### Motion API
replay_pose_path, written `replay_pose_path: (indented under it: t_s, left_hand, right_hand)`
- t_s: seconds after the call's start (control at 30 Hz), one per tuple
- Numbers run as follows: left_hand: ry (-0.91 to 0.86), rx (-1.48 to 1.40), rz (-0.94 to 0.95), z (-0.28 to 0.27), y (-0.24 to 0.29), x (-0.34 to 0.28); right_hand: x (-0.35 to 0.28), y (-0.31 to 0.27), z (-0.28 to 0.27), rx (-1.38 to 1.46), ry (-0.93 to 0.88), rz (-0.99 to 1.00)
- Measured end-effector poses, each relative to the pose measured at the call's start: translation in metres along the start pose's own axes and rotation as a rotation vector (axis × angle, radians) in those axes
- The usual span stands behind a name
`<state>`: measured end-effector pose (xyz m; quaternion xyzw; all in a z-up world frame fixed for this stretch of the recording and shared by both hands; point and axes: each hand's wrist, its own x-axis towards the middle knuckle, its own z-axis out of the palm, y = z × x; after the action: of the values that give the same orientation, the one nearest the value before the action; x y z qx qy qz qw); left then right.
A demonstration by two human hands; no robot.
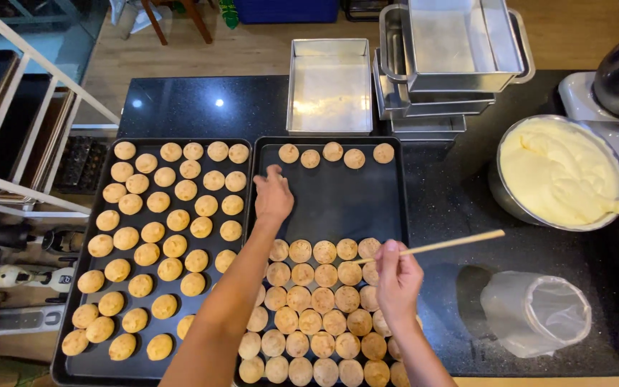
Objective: Using a wooden skewer to poke holes in the bottom of small pastry shells and organizing them on baking sheets.
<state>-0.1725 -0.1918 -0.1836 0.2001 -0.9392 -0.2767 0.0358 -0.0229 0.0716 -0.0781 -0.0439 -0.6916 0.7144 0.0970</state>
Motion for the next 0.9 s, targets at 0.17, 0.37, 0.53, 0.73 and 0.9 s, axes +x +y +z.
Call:
replay_pose_path:
  t_s: [0.17, 0.37, 0.53, 0.73, 0.9]
  left_hand:
    - [-0.239, -1.197, 0.144, -0.038, 0.015, -0.061]
    - [-0.627, -1.78, 0.084, -0.139, 0.098, -0.172]
    - [-0.663, -1.74, 0.103, -0.153, 0.111, -0.202]
    - [-0.685, -1.77, 0.096, -0.149, 0.11, -0.216]
    - [-0.718, -1.774, 0.154, -0.159, 0.128, -0.222]
  right_hand:
    - [0.022, -0.027, 0.021, 0.051, -0.076, -0.062]
    - [0.019, -0.114, 0.034, -0.002, -0.139, -0.363]
    - [0.005, -0.142, 0.041, -0.165, -0.267, -0.438]
    - [-0.002, -0.151, 0.028, -0.261, -0.298, -0.555]
    - [-0.008, -0.148, 0.021, -0.271, -0.225, -0.639]
